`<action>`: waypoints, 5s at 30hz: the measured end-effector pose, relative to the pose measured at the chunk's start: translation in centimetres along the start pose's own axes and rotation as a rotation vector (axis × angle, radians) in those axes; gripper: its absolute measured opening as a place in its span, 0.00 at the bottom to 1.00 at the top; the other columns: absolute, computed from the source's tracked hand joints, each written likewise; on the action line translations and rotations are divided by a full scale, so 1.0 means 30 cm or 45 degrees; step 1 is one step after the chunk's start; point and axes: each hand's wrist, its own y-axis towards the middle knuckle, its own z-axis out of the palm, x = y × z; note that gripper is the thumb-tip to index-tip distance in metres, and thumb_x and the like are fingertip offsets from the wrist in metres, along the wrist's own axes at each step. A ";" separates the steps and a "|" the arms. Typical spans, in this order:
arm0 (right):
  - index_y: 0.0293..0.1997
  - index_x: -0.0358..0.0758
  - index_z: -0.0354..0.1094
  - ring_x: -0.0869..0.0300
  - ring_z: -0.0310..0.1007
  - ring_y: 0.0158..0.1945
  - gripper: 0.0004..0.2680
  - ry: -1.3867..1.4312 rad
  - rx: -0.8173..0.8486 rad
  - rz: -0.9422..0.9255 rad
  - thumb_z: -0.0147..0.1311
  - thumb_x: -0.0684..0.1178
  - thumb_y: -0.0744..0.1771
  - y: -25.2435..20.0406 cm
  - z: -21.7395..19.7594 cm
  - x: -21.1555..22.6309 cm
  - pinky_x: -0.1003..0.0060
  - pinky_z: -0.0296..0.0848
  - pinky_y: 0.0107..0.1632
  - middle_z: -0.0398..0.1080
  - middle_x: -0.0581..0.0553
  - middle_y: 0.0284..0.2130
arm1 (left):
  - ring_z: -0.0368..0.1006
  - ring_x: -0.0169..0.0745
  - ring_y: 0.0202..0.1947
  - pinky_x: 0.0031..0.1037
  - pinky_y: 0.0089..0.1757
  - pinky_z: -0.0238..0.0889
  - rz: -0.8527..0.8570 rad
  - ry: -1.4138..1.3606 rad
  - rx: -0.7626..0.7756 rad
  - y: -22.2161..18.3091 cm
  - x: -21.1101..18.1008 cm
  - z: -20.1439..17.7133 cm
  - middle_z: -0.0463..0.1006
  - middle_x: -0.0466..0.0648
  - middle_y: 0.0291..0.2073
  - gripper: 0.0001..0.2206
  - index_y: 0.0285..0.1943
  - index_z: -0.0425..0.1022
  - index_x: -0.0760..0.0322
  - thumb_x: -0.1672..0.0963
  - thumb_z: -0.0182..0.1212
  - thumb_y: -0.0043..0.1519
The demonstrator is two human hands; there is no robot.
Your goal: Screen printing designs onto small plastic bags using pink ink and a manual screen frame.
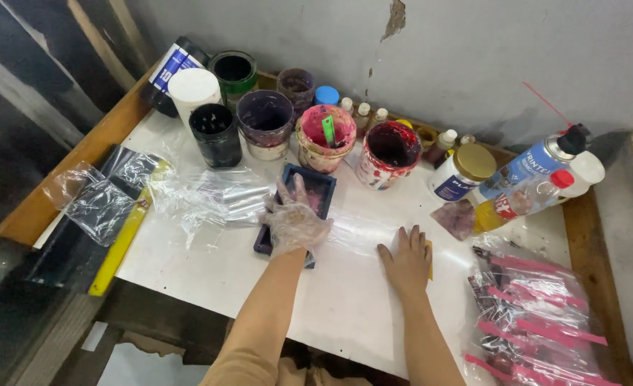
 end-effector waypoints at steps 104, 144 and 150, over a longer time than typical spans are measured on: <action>0.60 0.34 0.72 0.56 0.70 0.33 0.18 1.623 0.477 0.403 0.59 0.48 0.65 -0.175 0.034 0.307 0.64 0.68 0.37 0.75 0.41 0.39 | 0.75 0.42 0.54 0.26 0.54 0.71 -0.065 -1.068 0.238 -0.014 0.316 0.051 0.82 0.48 0.54 0.24 0.65 0.76 0.54 0.45 0.60 0.63; 0.60 0.38 0.75 0.56 0.74 0.34 0.14 1.133 0.446 0.474 0.53 0.43 0.67 -0.215 -0.105 0.349 0.65 0.75 0.41 0.77 0.39 0.36 | 0.76 0.47 0.47 0.32 0.45 0.72 0.083 -0.909 0.061 0.082 0.240 0.319 0.80 0.50 0.45 0.20 0.57 0.77 0.60 0.45 0.54 0.68; 0.60 0.38 0.75 0.57 0.70 0.32 0.14 1.142 0.438 0.451 0.52 0.44 0.67 -0.222 -0.105 0.346 0.65 0.72 0.39 0.77 0.40 0.33 | 0.75 0.47 0.52 0.33 0.50 0.70 0.066 -0.862 0.101 0.064 0.238 0.297 0.79 0.49 0.50 0.20 0.59 0.76 0.57 0.45 0.53 0.69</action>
